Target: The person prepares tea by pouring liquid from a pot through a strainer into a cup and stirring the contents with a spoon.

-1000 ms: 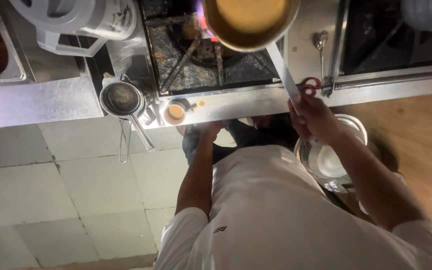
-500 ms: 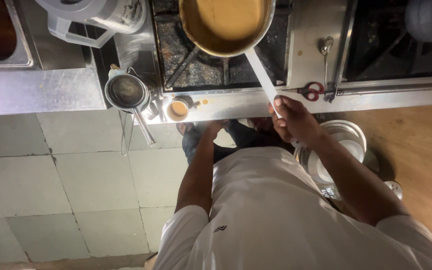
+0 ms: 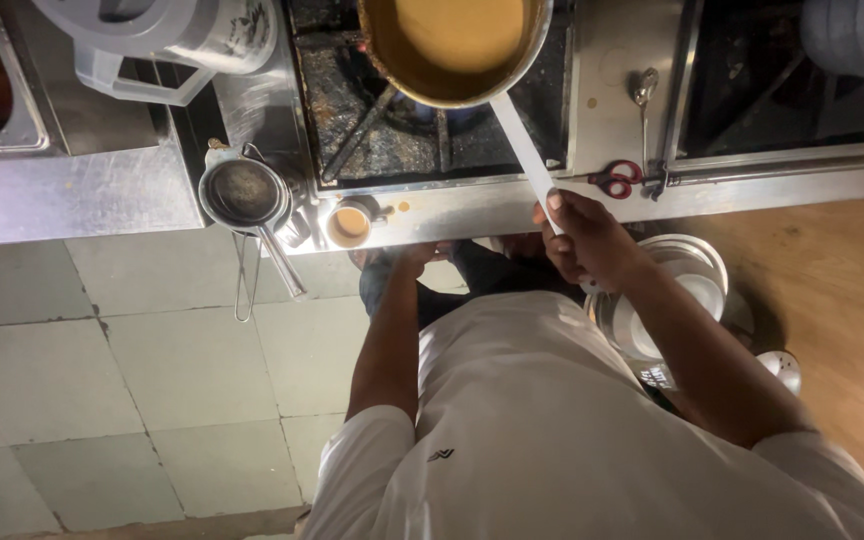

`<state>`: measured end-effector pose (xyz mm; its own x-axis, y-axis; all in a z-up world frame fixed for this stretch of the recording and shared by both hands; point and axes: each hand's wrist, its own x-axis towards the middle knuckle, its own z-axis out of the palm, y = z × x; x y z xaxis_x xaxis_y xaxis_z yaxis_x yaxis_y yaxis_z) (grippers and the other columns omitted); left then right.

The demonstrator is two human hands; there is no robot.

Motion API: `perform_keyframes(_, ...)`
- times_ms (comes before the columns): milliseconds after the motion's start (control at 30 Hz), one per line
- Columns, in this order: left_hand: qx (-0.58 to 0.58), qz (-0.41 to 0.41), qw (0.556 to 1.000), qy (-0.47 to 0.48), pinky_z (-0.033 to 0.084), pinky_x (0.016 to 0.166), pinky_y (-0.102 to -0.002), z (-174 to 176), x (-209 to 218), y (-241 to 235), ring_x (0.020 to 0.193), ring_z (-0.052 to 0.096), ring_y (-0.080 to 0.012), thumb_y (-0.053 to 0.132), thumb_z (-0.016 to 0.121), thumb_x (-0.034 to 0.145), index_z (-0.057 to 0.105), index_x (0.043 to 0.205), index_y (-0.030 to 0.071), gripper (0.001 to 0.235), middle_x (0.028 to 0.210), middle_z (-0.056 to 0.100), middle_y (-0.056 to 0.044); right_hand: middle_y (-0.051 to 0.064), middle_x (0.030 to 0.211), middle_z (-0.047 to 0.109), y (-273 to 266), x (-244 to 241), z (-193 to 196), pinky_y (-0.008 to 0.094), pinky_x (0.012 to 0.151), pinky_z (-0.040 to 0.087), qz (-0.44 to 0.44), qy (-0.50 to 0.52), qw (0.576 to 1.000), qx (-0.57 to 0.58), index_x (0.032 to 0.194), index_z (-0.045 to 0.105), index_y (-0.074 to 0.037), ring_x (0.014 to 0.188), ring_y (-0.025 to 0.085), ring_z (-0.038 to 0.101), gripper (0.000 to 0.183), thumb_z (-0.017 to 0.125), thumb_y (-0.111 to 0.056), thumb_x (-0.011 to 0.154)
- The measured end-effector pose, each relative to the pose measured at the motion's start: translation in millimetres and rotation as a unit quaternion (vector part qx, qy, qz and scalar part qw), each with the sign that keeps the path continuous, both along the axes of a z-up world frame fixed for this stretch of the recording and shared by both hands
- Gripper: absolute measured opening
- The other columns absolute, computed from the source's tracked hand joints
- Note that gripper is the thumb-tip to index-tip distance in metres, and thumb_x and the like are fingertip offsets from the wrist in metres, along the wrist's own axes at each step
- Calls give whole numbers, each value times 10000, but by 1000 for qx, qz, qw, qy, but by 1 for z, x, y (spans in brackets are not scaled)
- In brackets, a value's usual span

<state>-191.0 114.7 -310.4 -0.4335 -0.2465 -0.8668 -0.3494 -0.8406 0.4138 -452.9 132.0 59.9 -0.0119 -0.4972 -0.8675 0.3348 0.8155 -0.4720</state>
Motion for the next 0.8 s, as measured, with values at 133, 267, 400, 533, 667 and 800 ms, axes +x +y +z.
perform_keyframes(133, 6, -29, 1000, -5, 607, 831, -367, -1, -1, -1, 1032, 685, -181, 190, 477, 1068, 605, 1286, 120, 262, 1206, 688, -56, -5, 648, 354, -1, 2, 4, 270, 379, 251, -12, -9, 1000, 10, 1082, 531, -84, 433, 97, 315, 417, 402, -480, 1053)
perform_keyframes(267, 4, 0, 1000, -6, 626, 814, -367, 0, -2, -3, 1008, 691, -212, 188, 453, 1096, 601, 1291, 98, 261, 1177, 693, -97, -14, 643, 330, -1, 2, 6, 261, 358, 236, -7, -15, 1000, -10, 1074, 534, -83, 417, 89, 290, 420, 397, -480, 1059)
perform_keyframes(400, 6, -5, 1000, 4, 636, 810, -361, -1, -3, -5, 1022, 705, -189, 78, 469, 1018, 552, 1316, 163, 320, 1202, 684, -66, -12, 628, 325, -1, 3, 6, 248, 350, 230, -18, -29, 999, -3, 1077, 535, -93, 406, 79, 288, 393, 425, -469, 1048)
perform_keyframes(533, -7, 3, 999, -35, 625, 781, -345, -1, -4, -4, 994, 714, -193, 180, 432, 1086, 591, 1292, 116, 268, 1178, 703, -85, -11, 630, 340, -1, 3, 7, 249, 336, 246, -16, -32, 999, -11, 1087, 555, -89, 393, 78, 292, 416, 413, -478, 1053)
perform_keyframes(667, -15, -8, 1000, -21, 620, 768, -333, -2, -4, -3, 987, 712, -184, 179, 438, 1090, 605, 1287, 94, 271, 1168, 709, -89, -12, 626, 341, -1, 4, 9, 251, 326, 250, -3, -15, 1000, -23, 1097, 574, -86, 384, 82, 297, 428, 409, -479, 1053)
perform_keyframes(800, -7, 12, 1000, -27, 625, 747, -327, -1, -6, -2, 963, 706, -171, 178, 401, 1091, 585, 1280, 113, 271, 1174, 692, -80, -10, 627, 333, 0, 4, 10, 256, 336, 247, -11, -25, 1000, -5, 1100, 576, -86, 390, 88, 299, 418, 428, -474, 1050)
